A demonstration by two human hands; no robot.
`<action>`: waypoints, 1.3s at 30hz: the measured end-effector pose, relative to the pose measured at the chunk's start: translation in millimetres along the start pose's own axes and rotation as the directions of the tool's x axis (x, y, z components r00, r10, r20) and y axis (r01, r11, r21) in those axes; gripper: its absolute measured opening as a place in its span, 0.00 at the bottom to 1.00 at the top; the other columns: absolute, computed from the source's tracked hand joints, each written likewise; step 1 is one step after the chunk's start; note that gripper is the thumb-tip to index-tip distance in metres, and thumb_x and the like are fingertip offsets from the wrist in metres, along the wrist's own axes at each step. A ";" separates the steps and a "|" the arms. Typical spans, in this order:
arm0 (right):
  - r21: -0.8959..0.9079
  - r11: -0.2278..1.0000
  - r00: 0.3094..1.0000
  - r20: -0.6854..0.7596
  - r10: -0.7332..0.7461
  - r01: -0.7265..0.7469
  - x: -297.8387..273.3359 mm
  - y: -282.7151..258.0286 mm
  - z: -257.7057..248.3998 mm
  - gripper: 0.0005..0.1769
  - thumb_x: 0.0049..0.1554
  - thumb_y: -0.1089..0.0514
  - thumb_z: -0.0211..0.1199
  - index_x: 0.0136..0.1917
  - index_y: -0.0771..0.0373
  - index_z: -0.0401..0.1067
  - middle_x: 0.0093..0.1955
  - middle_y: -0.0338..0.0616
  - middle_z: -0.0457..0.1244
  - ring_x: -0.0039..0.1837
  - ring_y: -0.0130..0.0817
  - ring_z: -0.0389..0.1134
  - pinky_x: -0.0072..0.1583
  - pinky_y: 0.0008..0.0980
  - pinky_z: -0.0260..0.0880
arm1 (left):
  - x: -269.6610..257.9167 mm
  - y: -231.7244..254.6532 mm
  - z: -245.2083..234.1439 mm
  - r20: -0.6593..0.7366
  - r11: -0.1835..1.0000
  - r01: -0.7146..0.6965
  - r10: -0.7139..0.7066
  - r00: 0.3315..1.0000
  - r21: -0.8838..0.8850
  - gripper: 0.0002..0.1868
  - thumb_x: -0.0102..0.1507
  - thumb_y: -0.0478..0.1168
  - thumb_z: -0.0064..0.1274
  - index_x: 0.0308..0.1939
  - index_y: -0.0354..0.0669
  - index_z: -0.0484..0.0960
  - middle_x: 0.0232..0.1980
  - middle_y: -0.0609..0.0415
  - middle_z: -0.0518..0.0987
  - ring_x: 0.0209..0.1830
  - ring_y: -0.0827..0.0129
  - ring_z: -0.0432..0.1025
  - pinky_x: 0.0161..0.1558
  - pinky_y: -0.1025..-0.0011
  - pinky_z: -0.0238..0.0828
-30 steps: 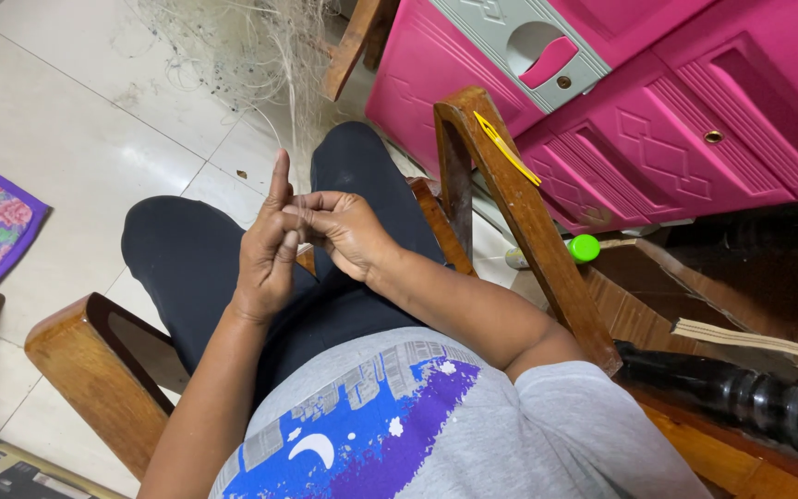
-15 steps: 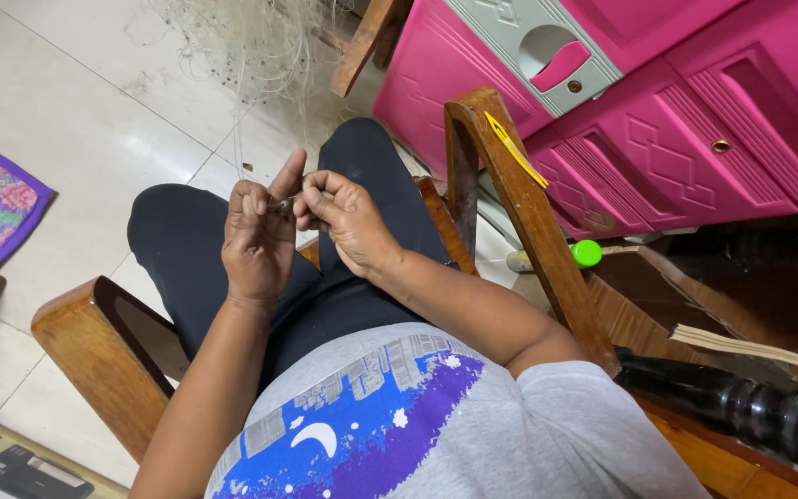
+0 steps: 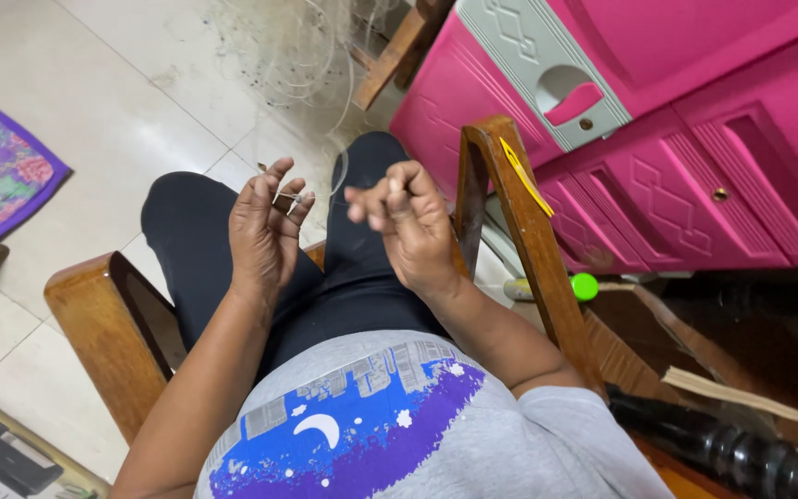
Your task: Repairing a fishing net using a shuttle and scissors while sitting in a chair.
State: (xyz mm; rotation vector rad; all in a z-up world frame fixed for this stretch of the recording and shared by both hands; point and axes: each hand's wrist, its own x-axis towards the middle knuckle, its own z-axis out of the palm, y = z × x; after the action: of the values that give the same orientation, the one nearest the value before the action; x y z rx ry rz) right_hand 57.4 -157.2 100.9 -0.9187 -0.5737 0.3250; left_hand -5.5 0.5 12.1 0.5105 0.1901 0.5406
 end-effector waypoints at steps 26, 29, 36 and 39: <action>-0.067 0.997 0.993 0.114 -0.040 0.048 -22.2 19.9 25.1 0.10 0.68 0.58 0.51 0.50 0.67 0.58 0.29 0.40 0.56 0.37 0.34 0.67 0.53 0.53 0.78 | -30.5 29.3 6.3 -0.174 0.968 0.012 0.033 0.984 0.251 0.14 0.65 0.31 0.61 0.50 0.43 0.72 0.39 0.53 0.81 0.39 0.68 0.81 0.52 0.66 0.85; -0.089 0.992 0.989 0.131 -0.075 0.087 -14.4 16.3 28.7 0.10 0.68 0.58 0.51 0.49 0.68 0.58 0.29 0.40 0.56 0.37 0.35 0.67 0.53 0.53 0.78 | -33.7 27.9 14.3 -0.179 0.966 -0.001 0.049 0.983 0.258 0.13 0.64 0.31 0.62 0.50 0.38 0.77 0.37 0.50 0.82 0.39 0.66 0.82 0.56 0.60 0.85; -0.077 0.978 0.975 0.119 -0.186 0.195 26.8 22.9 30.0 0.10 0.70 0.56 0.49 0.51 0.66 0.58 0.30 0.39 0.56 0.38 0.31 0.66 0.55 0.51 0.77 | -30.7 24.8 -0.8 -0.195 0.991 -0.088 0.105 0.975 0.096 0.06 0.68 0.34 0.57 0.47 0.34 0.82 0.37 0.43 0.84 0.41 0.58 0.83 0.58 0.49 0.84; -0.072 0.980 0.978 0.107 -0.179 0.188 43.4 37.3 24.9 0.09 0.70 0.57 0.49 0.52 0.66 0.58 0.31 0.39 0.56 0.38 0.32 0.67 0.56 0.51 0.77 | -33.8 28.6 3.0 -0.194 0.993 -0.097 0.107 0.975 0.060 0.06 0.69 0.37 0.57 0.46 0.37 0.82 0.39 0.47 0.84 0.40 0.61 0.84 0.58 0.49 0.84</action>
State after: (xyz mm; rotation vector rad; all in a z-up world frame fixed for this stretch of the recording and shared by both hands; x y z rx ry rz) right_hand 76.6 -98.0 96.2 -0.9239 -0.7636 0.1824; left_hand -45.8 2.3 30.6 0.5177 0.3695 0.6884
